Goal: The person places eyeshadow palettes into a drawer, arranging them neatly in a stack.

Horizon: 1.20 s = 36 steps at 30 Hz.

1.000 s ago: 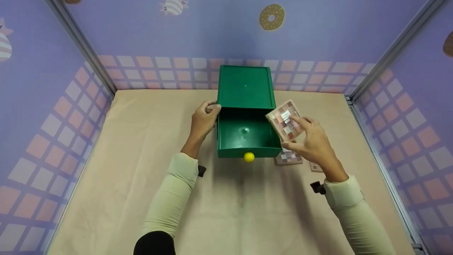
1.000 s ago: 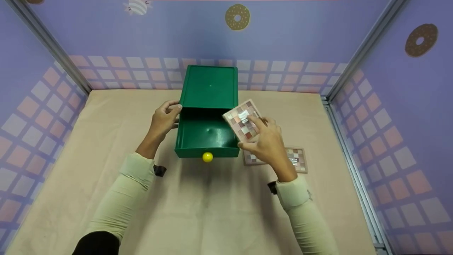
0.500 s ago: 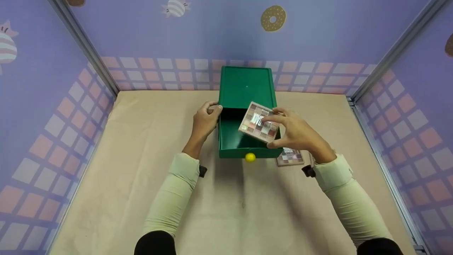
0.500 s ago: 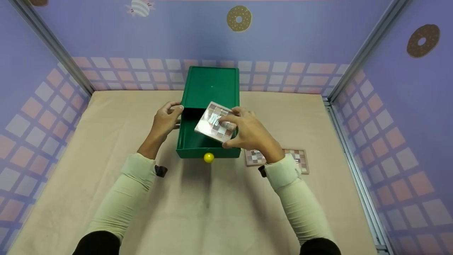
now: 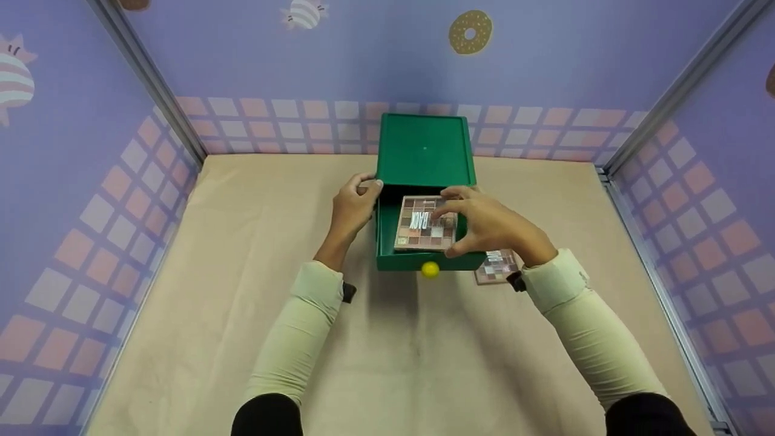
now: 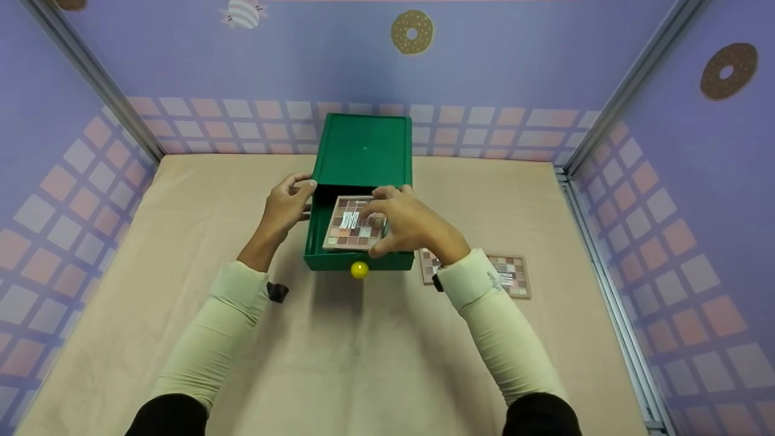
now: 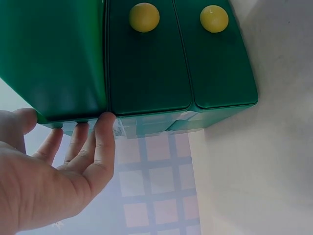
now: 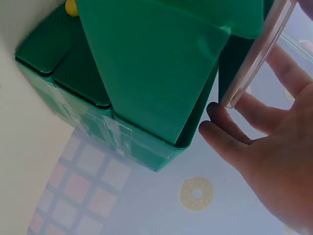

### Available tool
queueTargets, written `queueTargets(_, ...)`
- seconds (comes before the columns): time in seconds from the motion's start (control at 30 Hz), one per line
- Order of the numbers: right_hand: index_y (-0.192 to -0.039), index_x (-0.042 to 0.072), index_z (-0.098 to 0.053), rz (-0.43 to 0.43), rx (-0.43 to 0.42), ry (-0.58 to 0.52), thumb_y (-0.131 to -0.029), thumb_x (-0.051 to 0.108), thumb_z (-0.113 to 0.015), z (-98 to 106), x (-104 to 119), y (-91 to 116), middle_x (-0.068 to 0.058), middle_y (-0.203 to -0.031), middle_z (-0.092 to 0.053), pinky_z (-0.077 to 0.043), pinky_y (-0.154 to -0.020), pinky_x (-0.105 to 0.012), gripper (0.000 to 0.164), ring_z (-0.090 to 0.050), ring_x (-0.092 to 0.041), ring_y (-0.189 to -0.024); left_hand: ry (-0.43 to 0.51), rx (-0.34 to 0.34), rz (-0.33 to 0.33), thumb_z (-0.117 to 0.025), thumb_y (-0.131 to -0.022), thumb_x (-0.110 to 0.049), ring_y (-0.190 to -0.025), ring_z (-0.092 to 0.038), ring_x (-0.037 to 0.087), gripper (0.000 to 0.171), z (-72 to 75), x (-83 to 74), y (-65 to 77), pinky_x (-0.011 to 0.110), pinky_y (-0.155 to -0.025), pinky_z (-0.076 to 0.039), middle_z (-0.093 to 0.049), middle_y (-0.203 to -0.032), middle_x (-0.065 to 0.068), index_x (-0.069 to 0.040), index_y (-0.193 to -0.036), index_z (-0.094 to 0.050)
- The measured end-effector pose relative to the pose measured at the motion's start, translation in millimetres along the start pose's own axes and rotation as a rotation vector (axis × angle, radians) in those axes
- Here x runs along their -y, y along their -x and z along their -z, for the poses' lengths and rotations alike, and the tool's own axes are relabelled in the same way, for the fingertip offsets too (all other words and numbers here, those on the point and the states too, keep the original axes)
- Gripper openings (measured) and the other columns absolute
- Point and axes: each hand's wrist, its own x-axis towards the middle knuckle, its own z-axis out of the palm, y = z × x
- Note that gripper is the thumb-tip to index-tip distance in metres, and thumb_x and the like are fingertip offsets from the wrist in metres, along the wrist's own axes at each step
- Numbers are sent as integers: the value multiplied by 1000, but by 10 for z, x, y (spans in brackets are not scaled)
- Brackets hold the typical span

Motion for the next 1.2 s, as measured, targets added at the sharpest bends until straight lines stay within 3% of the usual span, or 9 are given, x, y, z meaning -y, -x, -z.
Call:
queueTargets(0.17, -139, 21, -63, 32, 37, 10, -78, 37, -86, -2, 21, -73, -14, -163, -36, -26, -117, -70, 68, -29, -44, -150, 3, 7, -8, -55, -103, -43, -91, -68, 29, 43, 2, 11, 5, 30, -67, -53, -71, -112, 8, -21, -139, -60)
queueTargets(0.27, -142, 21, -61, 40, 44, 4, -79, 37, -86, -14, 13, -83, -15, -164, -34, -28, -117, -69, 70, -27, -44, -151, 6, 16, -5, -54, -103, -43, -94, -68, 34, 42, -8, 19, 8, 29, -67, -52, -71, -111, 8, -22, -140, -60)
queueTargets(0.47, -146, 23, -57, 56, 45, -12, -81, 33, -86, -36, -13, -72, -14, -167, -27, -28, -116, -70, 72, -21, -44, -154, -8, 3, -6, -54, -104, -42, -84, -66, 20, 41, -11, 18, 9, 29, -68, -52, -71, -109, 6, -22, -139, -60)
queueTargets(0.7, -146, 19, -57, 96, 13, -70, -85, 26, -84, -78, -82, -31, -13, -170, -20, -34, -116, -64, 66, -19, -41, -155, 0, 8, 6, -54, -103, -43, -92, -68, 23, 42, 2, 10, 11, 31, -71, -54, -71, -113, 7, -22, -139, -60)
queueTargets(0.87, -144, 16, -57, 78, -90, -118, -92, 27, -77, -59, -133, 37, -11, -169, -23, -32, -117, -63, 57, -25, -41, -154, 8, 4, 13, -55, -103, -43, -93, -69, 23, 42, 8, -3, 4, 32, -72, -55, -71, -113, 7, -22, -139, -61)
queueTargets(1.1, -144, 12, -56, -46, -354, -182, -98, 27, -70, -59, -288, 98, -13, -162, -36, -31, -118, -63, 51, -37, -41, -147, 14, 7, 17, -55, -102, -43, -104, -69, 33, 42, 2, 3, 0, 31, -73, -54, -71, -114, 8, -21, -139, -61)
queueTargets(1.2, -142, 8, -57, -74, -456, -202, -98, 25, -70, -89, -369, 123, -18, -157, -42, -32, -118, -62, 49, -41, -42, -144, 11, 5, 20, -56, -102, -43, -98, -69, 30, 42, -2, 1, 3, 30, -70, -53, -71, -112, 7, -22, -138, -62)
